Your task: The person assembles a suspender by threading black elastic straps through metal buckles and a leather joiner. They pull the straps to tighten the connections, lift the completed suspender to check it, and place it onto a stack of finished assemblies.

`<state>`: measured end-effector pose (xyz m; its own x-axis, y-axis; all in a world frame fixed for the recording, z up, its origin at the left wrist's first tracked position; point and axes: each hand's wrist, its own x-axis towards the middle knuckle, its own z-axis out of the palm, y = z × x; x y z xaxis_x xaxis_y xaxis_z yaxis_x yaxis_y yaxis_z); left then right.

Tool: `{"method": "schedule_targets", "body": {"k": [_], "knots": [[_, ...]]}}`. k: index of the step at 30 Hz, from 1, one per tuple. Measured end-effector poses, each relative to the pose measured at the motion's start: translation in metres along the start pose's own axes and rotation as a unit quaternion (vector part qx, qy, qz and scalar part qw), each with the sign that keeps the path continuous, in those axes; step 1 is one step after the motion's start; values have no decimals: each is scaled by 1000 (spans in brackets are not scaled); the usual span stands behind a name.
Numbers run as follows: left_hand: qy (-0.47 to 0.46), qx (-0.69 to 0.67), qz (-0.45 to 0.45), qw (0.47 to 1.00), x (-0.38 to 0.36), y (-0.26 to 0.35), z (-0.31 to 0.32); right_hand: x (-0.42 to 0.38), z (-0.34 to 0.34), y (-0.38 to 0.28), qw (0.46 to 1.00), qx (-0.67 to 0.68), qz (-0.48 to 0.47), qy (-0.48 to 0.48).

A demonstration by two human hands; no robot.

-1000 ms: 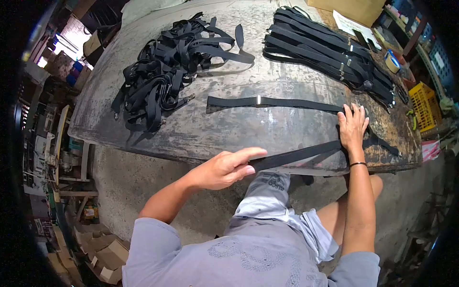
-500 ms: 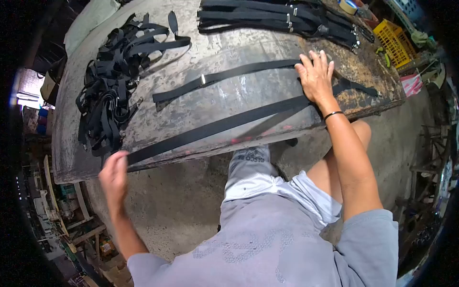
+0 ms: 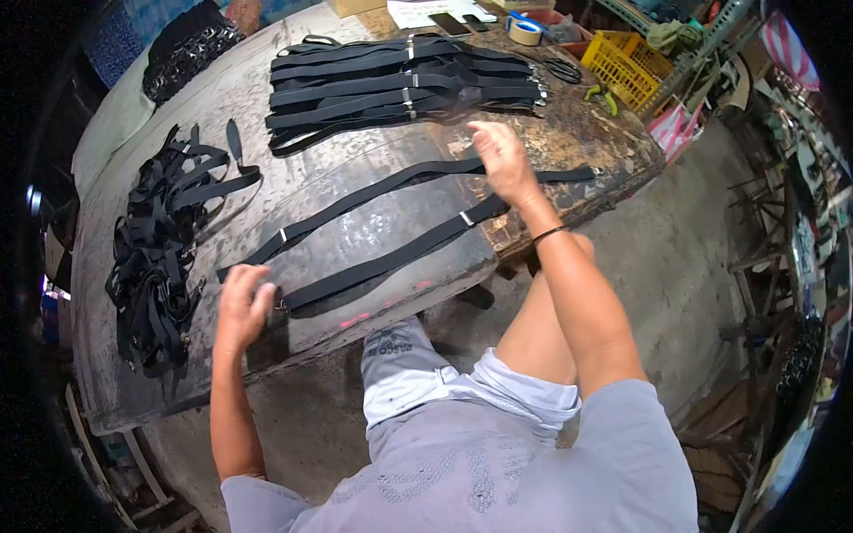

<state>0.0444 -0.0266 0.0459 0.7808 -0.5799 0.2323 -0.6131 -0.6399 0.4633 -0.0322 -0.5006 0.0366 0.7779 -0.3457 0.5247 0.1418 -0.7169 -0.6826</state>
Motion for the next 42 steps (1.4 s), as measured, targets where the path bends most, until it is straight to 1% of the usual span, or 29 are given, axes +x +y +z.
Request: {"method": "schedule_targets", "body": {"k": [2,3,4,6,8,11,12,14,15,16,18,20,21,22,23,24,26,28,29,30,31,33,35,37,38,39,40,41,42], "knots": [[71,72,1,995,14,-12,-3,7,-29,13,998,-62,23,23],[129,152,60,978,21,-27,6,9,-37,8,997,-62,34,36],[131,163,51,977,27,-36,12,11,-40,1,996,-57,44,47],[11,240,11,971,33,-52,14,13,-35,-6,998,-47,21,38],[-78,191,-46,978,42,-51,4,13,-17,-8,999,21,26,0],[-33,148,-6,988,37,-62,4,11,15,-39,995,42,69,-59],[-10,129,10,992,36,-61,4,10,30,-51,995,56,62,-62],[-15,99,-8,995,36,-41,-6,6,58,-81,993,75,-41,-87],[-4,69,-5,998,36,-41,-5,4,74,-95,987,91,-60,-118],[15,43,17,999,35,-39,-4,2,91,-107,980,105,-78,-148],[-40,19,-73,996,37,-22,-11,-4,124,-129,958,89,-157,-221],[-90,-22,-108,990,41,-5,-21,-16,163,-143,945,124,-217,-209],[-82,-25,-87,993,40,-1,-23,-18,171,-149,940,116,-211,-242],[-79,-24,-85,993,40,3,-27,-19,176,-154,933,109,-204,-274],[-89,-9,-69,994,39,8,-33,-18,177,-158,929,86,-192,-304],[-100,5,-55,993,39,12,-39,-17,177,-158,929,86,-195,-303],[-102,15,-58,993,37,14,-45,-16,177,-157,919,61,-209,-330],[-104,112,-19,988,37,18,-46,-16,170,-167,916,46,-200,-345],[-103,110,-19,988,37,22,-46,-16,169,-169,914,9,-199,-352],[-108,137,-13,985,38,27,-45,-15,168,-171,912,-27,-199,-358],[-112,165,-6,980,39,32,-46,-14,167,-174,912,-29,-200,-357],[-117,156,-13,981,43,41,-50,-13,165,-180,916,-78,-129,-373],[-123,147,-21,981,47,41,-51,-14,163,-180,923,-68,-113,-361],[-126,106,8,986,50,33,-49,-10,157,-188,930,-57,-97,-350],[-123,105,8,987,50,29,-47,-7,151,-193,923,-46,-40,-381],[-114,65,43,990,51,26,-45,-5,146,-197,912,-35,18,-409],[-104,26,79,991,52,24,-45,-4,148,-192,912,-37,17,-409],[-103,25,79,991,55,22,-46,-5,151,-180,922,2,-32,-385],[-130,-27,46,990,59,22,-49,-6,155,-168,929,42,-80,-360]]}}
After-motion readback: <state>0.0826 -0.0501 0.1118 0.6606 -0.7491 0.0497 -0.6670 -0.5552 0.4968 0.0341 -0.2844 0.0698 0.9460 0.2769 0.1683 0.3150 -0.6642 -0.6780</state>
